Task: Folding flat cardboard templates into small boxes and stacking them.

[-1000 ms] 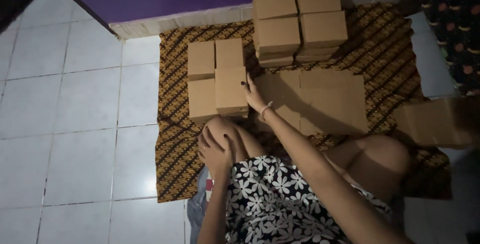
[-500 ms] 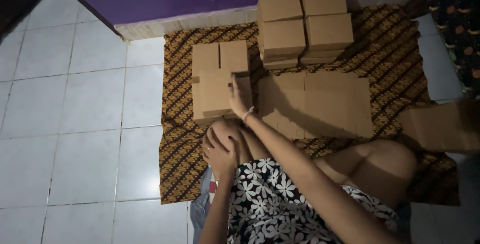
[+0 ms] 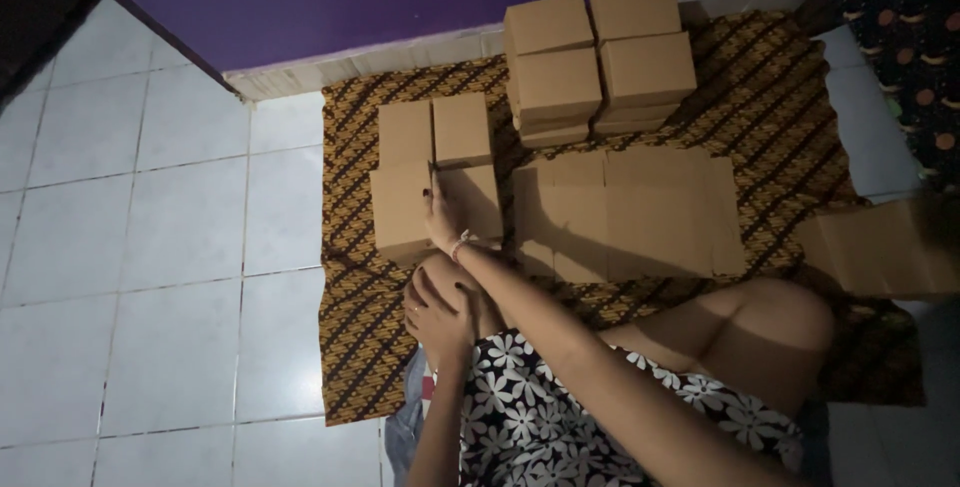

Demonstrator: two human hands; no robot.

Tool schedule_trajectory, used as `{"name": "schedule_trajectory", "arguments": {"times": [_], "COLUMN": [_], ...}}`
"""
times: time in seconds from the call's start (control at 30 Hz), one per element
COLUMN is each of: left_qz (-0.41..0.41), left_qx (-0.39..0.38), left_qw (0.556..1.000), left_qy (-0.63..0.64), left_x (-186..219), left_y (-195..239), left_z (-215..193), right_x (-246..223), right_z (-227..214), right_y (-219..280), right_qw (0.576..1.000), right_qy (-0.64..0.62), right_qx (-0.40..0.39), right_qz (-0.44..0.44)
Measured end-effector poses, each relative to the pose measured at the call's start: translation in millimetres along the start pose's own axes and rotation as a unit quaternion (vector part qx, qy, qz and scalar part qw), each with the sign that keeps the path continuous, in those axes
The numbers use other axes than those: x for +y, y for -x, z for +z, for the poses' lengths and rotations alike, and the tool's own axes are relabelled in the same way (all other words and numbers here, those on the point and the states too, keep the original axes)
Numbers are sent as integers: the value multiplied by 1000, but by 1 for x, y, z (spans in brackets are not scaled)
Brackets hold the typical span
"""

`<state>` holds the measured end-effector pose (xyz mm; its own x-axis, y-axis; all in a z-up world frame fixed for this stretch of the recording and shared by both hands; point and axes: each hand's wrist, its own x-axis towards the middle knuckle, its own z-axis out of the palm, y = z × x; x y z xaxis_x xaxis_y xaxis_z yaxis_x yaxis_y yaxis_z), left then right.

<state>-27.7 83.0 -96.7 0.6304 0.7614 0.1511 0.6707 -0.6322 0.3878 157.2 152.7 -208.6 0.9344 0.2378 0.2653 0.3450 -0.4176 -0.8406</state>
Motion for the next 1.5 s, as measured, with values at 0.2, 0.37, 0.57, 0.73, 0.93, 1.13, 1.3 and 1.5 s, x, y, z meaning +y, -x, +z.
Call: {"name": "schedule_trajectory", "arguments": {"times": [0.2,0.37,0.57,0.73,0.93,1.13,1.3,1.5], "left_qz": [-2,7,-13,-14,-13,-19,-34,-21], "left_qx": [-11,-9,-58,-77,-71,-83,-90,-86], "left_qw": [1000,1000,997,995,996,994,993,995], "left_qy": [18,18,56,62,48,66,71,48], "left_x": [-6,-12,-6,-13,-6,-10,-3,-1], "left_y": [-1,-1,-1,1,-1,-1,2,3], "left_z": [7,15,-7,-5,-6,-4,-15,-13], "right_x": [-52,-28,-17,31,119,239,185,220], "right_z": [-30,-16,-44,-156,-268,-262,-259,-245], "right_y": [-1,1,-4,28,100,131,128,148], "right_qw": [997,991,990,994,972,831,780,758], "right_qy": [-2,13,60,86,217,479,528,587], "right_qx": [-17,-31,-15,44,-84,-266,-335,-248], "right_qz": [79,127,123,60,-27,-100,-2,-139]}}
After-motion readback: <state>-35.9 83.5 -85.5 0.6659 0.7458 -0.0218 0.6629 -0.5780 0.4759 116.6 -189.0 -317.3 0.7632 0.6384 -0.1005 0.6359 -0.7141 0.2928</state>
